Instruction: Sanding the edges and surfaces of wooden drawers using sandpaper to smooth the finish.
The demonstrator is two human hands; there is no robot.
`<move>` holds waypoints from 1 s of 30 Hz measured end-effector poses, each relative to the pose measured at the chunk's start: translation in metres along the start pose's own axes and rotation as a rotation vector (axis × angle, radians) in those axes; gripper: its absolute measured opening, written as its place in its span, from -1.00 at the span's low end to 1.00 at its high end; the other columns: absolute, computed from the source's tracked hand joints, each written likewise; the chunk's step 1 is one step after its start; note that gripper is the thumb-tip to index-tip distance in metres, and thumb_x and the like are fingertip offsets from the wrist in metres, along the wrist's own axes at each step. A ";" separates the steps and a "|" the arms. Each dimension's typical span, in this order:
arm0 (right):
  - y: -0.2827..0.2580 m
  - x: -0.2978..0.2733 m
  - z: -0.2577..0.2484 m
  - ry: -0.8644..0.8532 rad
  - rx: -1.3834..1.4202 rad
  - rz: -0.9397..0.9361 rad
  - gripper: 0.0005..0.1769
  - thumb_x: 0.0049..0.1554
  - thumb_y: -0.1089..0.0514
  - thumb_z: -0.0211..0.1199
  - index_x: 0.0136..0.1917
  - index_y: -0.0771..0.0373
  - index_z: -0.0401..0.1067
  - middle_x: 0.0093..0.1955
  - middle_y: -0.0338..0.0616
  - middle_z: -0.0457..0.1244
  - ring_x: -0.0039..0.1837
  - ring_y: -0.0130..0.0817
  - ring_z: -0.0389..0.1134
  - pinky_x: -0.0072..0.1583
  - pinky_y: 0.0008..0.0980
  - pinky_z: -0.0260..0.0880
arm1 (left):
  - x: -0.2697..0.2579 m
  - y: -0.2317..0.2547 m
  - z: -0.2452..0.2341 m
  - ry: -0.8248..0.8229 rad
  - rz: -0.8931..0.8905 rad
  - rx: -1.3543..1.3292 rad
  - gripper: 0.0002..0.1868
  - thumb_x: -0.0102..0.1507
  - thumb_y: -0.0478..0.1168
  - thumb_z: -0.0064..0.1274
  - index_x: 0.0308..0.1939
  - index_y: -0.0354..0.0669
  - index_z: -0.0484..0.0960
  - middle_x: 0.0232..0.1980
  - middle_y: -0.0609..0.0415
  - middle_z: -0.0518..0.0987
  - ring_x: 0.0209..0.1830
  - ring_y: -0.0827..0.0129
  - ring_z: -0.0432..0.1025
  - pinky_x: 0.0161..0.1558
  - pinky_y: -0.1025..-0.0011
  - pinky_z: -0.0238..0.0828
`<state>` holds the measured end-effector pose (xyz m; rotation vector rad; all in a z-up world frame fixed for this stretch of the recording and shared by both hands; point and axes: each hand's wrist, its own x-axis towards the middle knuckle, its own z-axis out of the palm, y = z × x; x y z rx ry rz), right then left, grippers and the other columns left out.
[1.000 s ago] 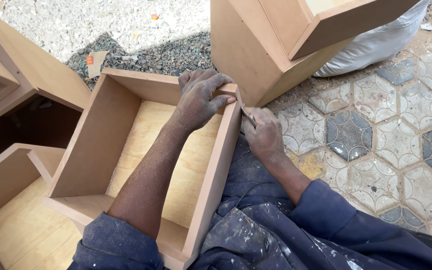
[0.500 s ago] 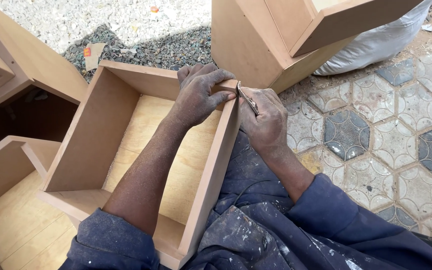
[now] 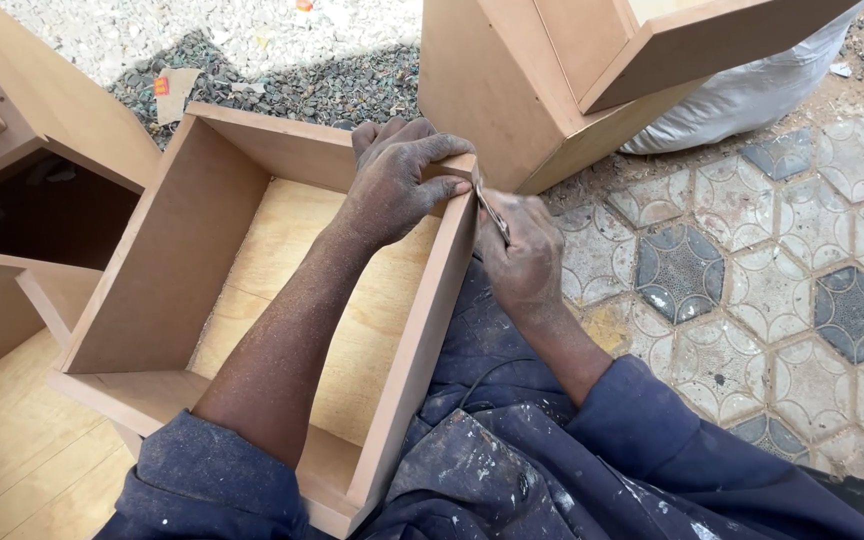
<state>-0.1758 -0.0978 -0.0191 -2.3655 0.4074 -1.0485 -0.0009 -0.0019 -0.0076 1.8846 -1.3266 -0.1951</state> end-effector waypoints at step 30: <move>-0.005 -0.009 0.005 -0.115 -0.066 0.180 -0.78 0.15 0.30 0.21 0.08 0.35 0.52 -0.03 -0.04 0.39 -0.02 -0.19 0.35 0.04 -0.27 0.36 | 0.000 0.003 0.005 0.125 0.071 0.133 -0.68 0.14 0.05 0.34 -0.06 0.19 0.75 -0.20 0.29 0.56 -0.17 0.38 0.28 0.03 0.23 -0.13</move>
